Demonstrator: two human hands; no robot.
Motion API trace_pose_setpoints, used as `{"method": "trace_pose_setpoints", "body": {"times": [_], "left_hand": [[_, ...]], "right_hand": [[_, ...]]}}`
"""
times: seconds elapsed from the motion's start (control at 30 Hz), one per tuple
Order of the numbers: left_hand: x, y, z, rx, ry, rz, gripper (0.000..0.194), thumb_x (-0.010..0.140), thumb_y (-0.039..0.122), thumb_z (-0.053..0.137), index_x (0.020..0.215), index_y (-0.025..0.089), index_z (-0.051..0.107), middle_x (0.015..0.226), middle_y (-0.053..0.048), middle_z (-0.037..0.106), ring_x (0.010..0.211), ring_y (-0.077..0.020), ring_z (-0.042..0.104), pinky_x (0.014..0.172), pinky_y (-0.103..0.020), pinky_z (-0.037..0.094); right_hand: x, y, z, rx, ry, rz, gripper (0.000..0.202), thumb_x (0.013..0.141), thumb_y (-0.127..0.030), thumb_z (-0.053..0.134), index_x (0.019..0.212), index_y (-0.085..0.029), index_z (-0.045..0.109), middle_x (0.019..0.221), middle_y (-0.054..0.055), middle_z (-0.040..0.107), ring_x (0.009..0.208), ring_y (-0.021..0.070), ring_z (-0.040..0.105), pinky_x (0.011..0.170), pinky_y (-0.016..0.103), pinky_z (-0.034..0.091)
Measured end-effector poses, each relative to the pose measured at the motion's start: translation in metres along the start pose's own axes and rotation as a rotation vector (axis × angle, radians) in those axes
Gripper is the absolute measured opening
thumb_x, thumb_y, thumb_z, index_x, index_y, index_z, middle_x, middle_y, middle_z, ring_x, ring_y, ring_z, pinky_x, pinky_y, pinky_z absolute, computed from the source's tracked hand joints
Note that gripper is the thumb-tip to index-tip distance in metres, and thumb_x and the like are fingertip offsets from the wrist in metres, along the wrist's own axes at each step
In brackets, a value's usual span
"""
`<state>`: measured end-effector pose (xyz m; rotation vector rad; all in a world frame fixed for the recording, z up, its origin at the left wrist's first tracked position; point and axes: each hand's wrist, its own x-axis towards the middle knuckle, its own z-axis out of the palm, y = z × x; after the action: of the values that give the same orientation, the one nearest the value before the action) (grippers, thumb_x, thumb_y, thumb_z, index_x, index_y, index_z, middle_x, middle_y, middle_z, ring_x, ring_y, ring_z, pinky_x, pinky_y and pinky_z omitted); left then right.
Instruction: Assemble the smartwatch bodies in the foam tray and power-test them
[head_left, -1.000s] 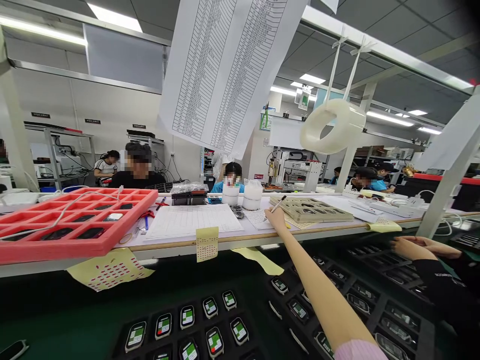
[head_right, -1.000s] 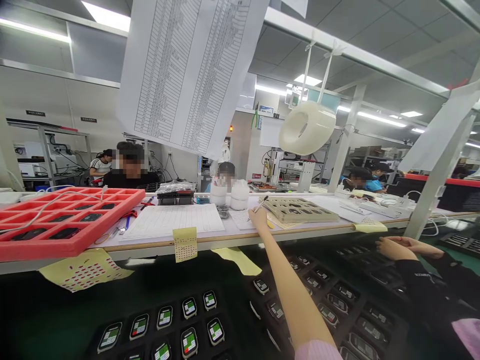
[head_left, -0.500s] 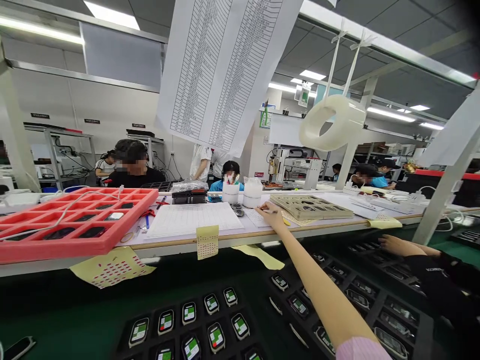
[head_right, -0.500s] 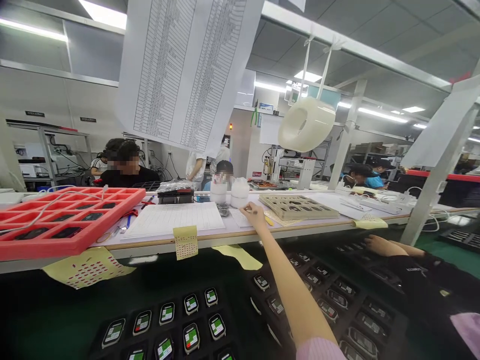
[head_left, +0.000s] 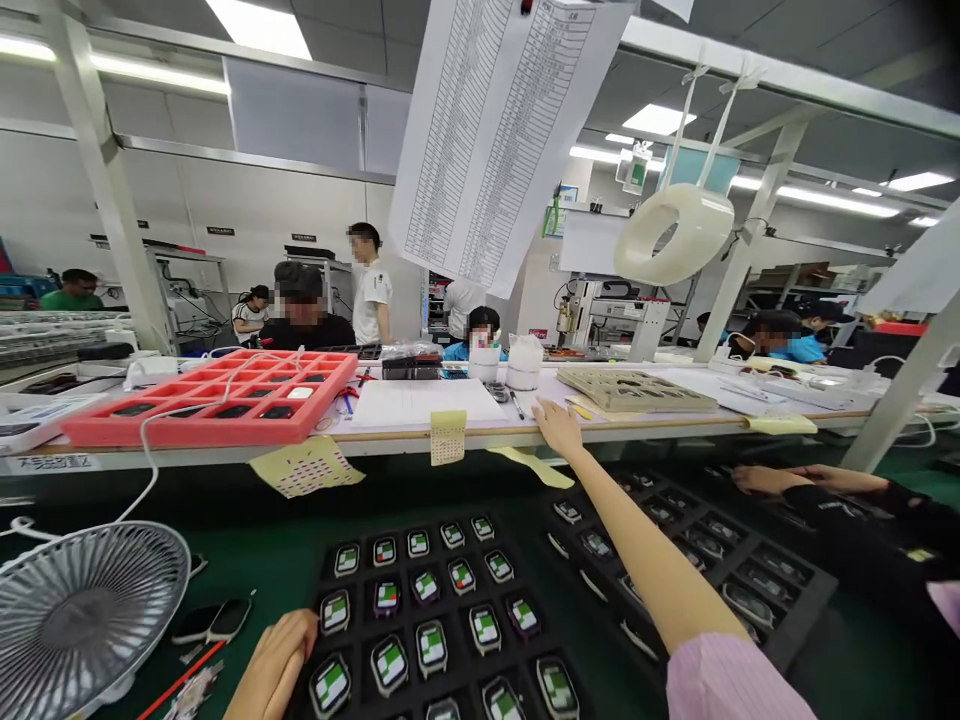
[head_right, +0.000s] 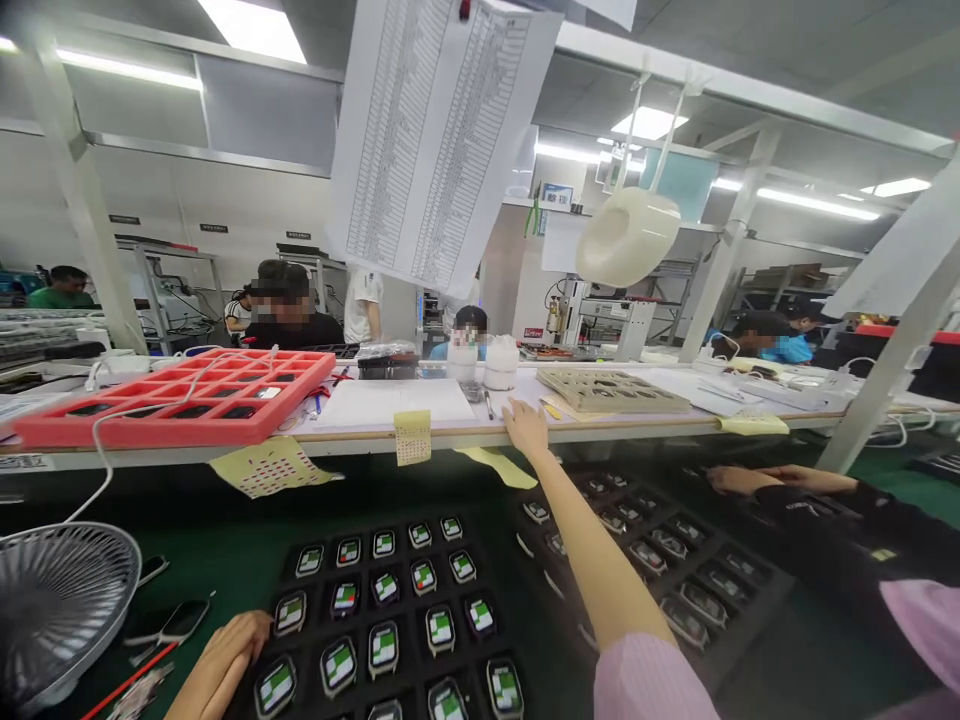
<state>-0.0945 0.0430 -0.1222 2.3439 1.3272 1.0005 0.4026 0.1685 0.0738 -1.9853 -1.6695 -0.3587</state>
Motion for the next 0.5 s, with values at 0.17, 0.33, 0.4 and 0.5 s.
{"method": "trace_pose_setpoints", "body": {"times": [0.17, 0.33, 0.4, 0.5], "left_hand": [[0.001, 0.006, -0.011, -0.061, -0.133, 0.082, 0.035, 0.092, 0.034, 0.022, 0.071, 0.018, 0.047, 0.085, -0.008, 0.060, 0.085, -0.0197, 0.056, 0.075, -0.031, 0.043], [-0.005, 0.001, -0.008, -0.112, -0.145, 0.104, 0.030, 0.091, 0.033, 0.025, 0.073, 0.019, 0.045, 0.088, -0.008, 0.060, 0.089, -0.0200, 0.055, 0.077, -0.031, 0.042], [-0.004, 0.001, -0.004, -0.135, -0.128, 0.098, 0.032, 0.091, 0.033, 0.025, 0.071, 0.019, 0.045, 0.086, -0.007, 0.060, 0.088, -0.0204, 0.055, 0.076, -0.031, 0.043], [0.000, 0.002, -0.001, -0.163, -0.093, 0.082, 0.033, 0.090, 0.034, 0.025, 0.069, 0.019, 0.047, 0.084, -0.007, 0.060, 0.087, -0.0214, 0.057, 0.077, -0.033, 0.045]], "right_hand": [[-0.101, -0.030, -0.023, 0.054, -0.118, -0.051, 0.050, 0.095, -0.036, 0.030, 0.140, -0.018, 0.037, 0.147, 0.012, 0.031, 0.139, 0.0254, 0.021, 0.110, 0.050, 0.018], [-0.244, -0.062, -0.075, 0.195, -0.081, -0.157, 0.050, 0.097, -0.040, 0.030, 0.146, -0.028, 0.025, 0.153, 0.003, 0.015, 0.141, 0.0222, 0.014, 0.115, 0.050, 0.006], [-0.304, -0.068, -0.087, 0.260, 0.001, -0.101, 0.046, 0.097, -0.035, 0.031, 0.143, -0.031, 0.030, 0.152, 0.001, 0.018, 0.141, 0.0223, 0.014, 0.115, 0.049, 0.011], [-0.382, -0.066, -0.082, 0.306, -0.021, 0.049, 0.043, 0.097, -0.034, 0.031, 0.140, -0.032, 0.035, 0.150, 0.000, 0.025, 0.141, 0.0260, 0.014, 0.111, 0.051, 0.024]]}}
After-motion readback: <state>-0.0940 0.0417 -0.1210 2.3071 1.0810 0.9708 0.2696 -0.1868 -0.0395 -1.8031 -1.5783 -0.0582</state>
